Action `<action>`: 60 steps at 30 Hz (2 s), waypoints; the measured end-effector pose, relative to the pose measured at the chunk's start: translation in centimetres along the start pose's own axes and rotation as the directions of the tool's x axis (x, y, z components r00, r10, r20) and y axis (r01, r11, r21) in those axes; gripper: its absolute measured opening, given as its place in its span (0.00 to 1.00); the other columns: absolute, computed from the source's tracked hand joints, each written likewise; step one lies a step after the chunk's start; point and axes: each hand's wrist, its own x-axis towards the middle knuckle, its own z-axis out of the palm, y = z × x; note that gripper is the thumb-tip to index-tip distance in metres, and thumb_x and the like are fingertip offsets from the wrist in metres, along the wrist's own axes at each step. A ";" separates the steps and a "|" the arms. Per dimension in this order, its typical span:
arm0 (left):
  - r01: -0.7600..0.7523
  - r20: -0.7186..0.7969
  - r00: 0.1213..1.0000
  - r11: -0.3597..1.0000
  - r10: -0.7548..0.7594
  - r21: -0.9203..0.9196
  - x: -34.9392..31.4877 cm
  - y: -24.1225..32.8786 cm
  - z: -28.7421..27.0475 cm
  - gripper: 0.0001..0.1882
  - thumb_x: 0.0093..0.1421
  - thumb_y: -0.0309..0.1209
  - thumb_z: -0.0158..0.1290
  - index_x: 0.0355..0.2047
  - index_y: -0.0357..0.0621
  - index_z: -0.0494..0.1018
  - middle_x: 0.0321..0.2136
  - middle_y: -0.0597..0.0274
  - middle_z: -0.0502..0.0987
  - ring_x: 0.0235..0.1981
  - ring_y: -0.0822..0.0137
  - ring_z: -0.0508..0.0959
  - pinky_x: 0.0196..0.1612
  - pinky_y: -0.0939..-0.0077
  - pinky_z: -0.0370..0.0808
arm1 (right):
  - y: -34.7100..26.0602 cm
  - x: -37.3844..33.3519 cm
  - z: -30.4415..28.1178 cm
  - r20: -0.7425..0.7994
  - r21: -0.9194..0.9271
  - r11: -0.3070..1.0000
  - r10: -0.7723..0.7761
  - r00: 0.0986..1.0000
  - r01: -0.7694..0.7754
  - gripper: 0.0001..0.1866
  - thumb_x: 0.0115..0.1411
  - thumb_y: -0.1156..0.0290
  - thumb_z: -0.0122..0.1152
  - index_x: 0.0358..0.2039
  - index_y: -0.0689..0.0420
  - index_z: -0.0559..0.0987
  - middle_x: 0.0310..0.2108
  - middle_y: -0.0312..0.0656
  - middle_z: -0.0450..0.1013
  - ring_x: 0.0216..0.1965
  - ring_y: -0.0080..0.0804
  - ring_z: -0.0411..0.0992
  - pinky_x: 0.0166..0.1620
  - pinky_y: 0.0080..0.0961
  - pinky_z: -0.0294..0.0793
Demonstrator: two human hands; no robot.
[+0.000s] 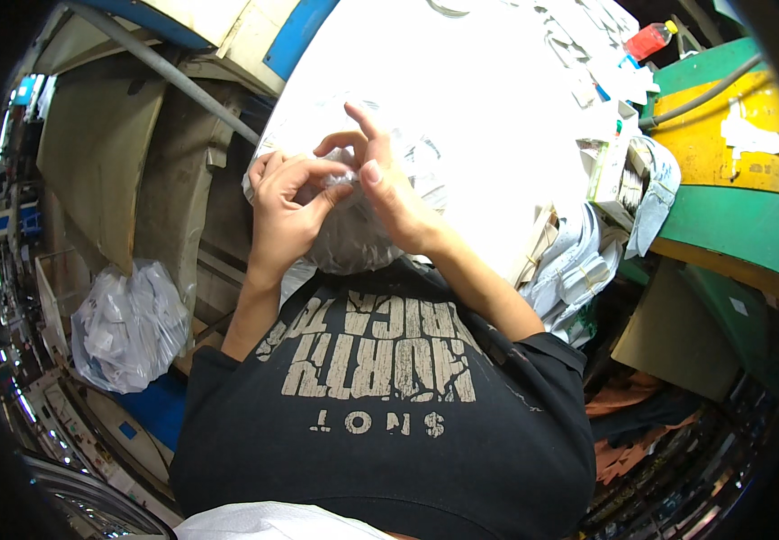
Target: The person walks to a table in a workshop and begins sorting small white paper tags from a plastic bag. They separate the tags by hand, occasionally using a pen to mark or write on them, and place sorted stacks on the table.
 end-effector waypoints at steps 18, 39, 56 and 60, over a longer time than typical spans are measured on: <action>0.153 -0.086 0.979 0.944 -0.185 -0.292 -0.3 -1.1 1.0 0.10 0.56 0.33 0.72 0.26 0.47 0.80 0.20 0.72 0.74 0.28 0.72 0.68 0.43 0.72 0.65 | -0.9 -2.8 0.7 0.109 -0.917 0.324 -0.358 0.927 0.233 0.20 0.50 0.74 0.71 0.46 0.50 0.84 0.45 0.33 0.80 0.47 0.39 0.72 0.50 0.37 0.66; 0.066 -0.148 0.976 0.868 -0.158 -0.491 -0.3 -1.7 1.2 0.11 0.57 0.26 0.71 0.25 0.42 0.78 0.21 0.74 0.74 0.23 0.79 0.61 0.26 0.79 0.59 | 0.9 -1.1 2.2 -0.018 -0.959 0.261 -0.457 0.889 0.114 0.13 0.52 0.70 0.74 0.39 0.48 0.83 0.29 0.29 0.74 0.36 0.34 0.70 0.43 0.35 0.61; 0.114 -0.153 0.963 0.847 -0.224 -0.520 -0.6 -1.8 1.5 0.10 0.57 0.25 0.71 0.25 0.42 0.78 0.22 0.73 0.75 0.22 0.79 0.63 0.27 0.79 0.60 | -2.1 -1.9 2.3 0.063 -0.944 0.291 -0.297 0.953 0.153 0.07 0.58 0.72 0.68 0.38 0.52 0.81 0.29 0.34 0.73 0.38 0.35 0.73 0.47 0.37 0.65; 0.121 -0.128 0.972 0.882 -0.199 -0.456 -0.7 -1.5 1.1 0.09 0.55 0.24 0.71 0.26 0.43 0.79 0.23 0.72 0.76 0.24 0.77 0.66 0.31 0.78 0.63 | -2.4 -1.2 2.1 -0.117 -0.864 0.502 -0.297 0.948 0.051 0.09 0.62 0.69 0.69 0.41 0.54 0.80 0.32 0.35 0.76 0.35 0.33 0.76 0.46 0.34 0.66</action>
